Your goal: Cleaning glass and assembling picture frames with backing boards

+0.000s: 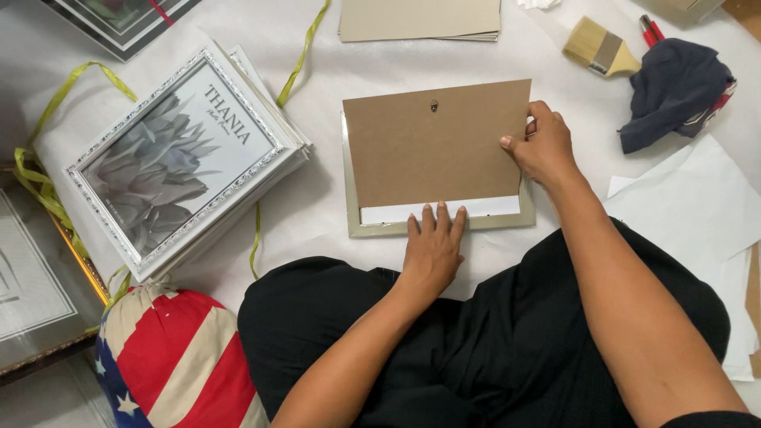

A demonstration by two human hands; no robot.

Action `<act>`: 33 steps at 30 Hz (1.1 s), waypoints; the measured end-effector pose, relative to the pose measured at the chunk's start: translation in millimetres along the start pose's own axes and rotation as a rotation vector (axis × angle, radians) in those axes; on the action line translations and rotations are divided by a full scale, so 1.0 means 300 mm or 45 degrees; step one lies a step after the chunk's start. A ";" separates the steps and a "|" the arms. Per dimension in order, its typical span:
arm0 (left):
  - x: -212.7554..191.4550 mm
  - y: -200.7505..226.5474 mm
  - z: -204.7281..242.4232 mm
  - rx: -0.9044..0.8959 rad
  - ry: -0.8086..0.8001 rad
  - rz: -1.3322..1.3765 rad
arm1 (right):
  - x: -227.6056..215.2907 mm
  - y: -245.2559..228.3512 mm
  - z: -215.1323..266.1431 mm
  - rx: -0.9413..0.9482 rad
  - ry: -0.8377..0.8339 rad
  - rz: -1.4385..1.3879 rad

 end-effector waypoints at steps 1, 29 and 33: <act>0.005 0.003 -0.003 0.002 0.001 -0.001 | -0.003 0.001 -0.001 0.000 0.002 0.000; 0.020 -0.074 -0.083 -0.249 0.227 0.334 | 0.011 0.002 0.007 0.065 -0.303 0.281; -0.004 -0.063 -0.077 -0.280 0.147 0.371 | 0.025 0.008 0.002 0.090 -0.299 0.360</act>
Point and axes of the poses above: each hand's wrist, its own z-axis away from the middle knuckle, its own x-axis out of the palm, y = z × x, the point moved 1 cm from there along -z, towards the middle knuckle, and after that the axes turned 13 degrees about z, right-handed, at the moved point
